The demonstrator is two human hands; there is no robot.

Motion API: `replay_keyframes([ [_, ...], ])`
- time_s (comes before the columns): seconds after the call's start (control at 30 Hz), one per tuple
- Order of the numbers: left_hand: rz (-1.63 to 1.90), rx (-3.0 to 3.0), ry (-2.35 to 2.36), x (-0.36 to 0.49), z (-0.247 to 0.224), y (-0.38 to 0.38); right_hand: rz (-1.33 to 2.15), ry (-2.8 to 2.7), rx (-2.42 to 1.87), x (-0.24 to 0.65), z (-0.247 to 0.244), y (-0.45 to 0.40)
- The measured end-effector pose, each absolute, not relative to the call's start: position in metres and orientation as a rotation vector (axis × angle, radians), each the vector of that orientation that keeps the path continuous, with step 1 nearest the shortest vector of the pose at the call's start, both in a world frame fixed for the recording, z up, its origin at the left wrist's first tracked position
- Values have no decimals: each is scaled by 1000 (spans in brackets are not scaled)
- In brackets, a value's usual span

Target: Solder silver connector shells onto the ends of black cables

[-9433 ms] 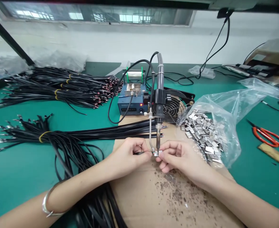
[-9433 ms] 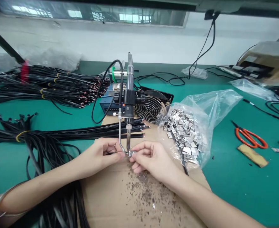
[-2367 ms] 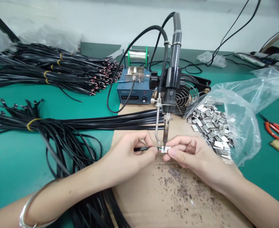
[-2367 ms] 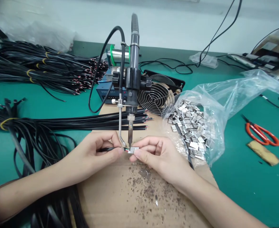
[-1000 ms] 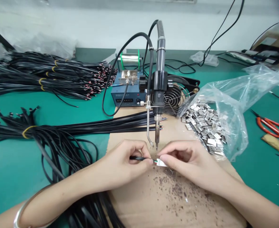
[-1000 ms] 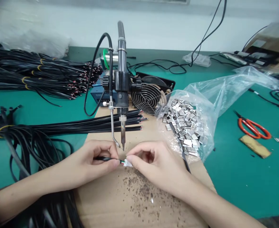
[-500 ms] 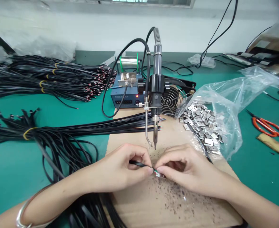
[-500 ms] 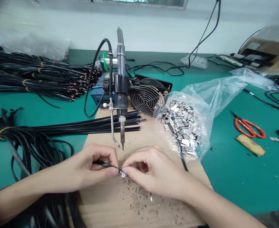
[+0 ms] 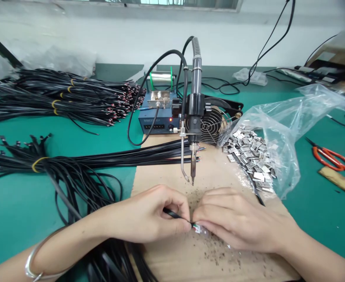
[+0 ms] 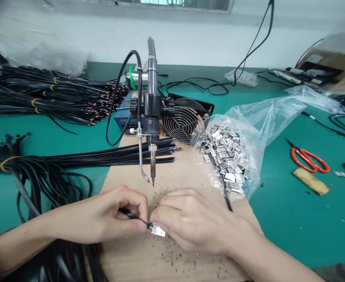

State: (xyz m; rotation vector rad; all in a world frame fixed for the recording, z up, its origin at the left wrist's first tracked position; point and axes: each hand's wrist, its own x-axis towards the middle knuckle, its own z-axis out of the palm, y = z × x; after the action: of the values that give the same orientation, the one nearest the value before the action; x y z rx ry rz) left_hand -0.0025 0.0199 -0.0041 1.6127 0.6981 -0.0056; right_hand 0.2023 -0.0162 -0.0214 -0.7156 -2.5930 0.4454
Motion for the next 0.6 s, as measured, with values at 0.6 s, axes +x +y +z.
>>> replay_keyframes([
  [0.6, 482, 1602, 1016, 5, -15, 21, 1776, -1042, -1227, 188, -28, -9],
])
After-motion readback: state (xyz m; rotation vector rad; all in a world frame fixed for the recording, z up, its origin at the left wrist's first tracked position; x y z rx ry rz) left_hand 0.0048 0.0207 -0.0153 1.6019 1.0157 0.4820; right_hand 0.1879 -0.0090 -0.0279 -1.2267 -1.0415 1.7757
